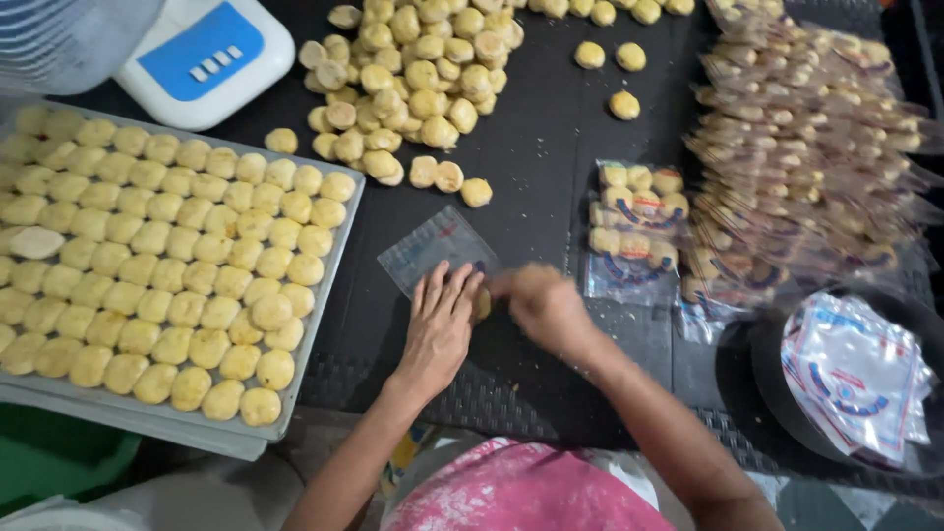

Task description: The person repeatedly picks small round cookies from a pile and places them into clear plastic bags, then sets the filled bags aside. The person also retrieves empty bags from a bowl and arranges the filled bags in a stack on the table.

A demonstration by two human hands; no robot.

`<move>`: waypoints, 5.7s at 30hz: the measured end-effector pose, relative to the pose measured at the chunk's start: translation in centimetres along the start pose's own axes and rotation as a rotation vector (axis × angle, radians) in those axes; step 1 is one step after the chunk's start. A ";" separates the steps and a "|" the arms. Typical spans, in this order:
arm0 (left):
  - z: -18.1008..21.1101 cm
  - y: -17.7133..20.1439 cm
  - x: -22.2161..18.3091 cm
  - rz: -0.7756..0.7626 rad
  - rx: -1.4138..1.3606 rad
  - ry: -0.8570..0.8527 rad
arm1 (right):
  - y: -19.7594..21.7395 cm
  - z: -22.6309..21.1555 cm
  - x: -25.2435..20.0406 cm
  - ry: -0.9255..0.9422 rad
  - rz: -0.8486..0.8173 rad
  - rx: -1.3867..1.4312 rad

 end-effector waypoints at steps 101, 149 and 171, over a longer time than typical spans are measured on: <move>-2.6 -2.7 -2.5 -0.001 -0.274 0.289 | 2.8 6.9 -3.5 -0.598 0.026 0.309; -0.7 0.3 -1.8 0.144 0.098 -0.006 | -2.9 -1.0 -5.0 -0.019 -0.010 -0.376; -3.6 3.7 -3.8 0.134 0.330 0.005 | -6.5 -2.8 -0.2 0.163 -0.063 -0.204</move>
Point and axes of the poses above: each hand's wrist, its own x-axis towards the middle knuckle, its own y-axis out of the back of the hand, z = x × y, the point moved 5 cm from there along x, towards the middle knuckle, and after that the axes turned 7 degrees about -x, right-handed, at the moved point
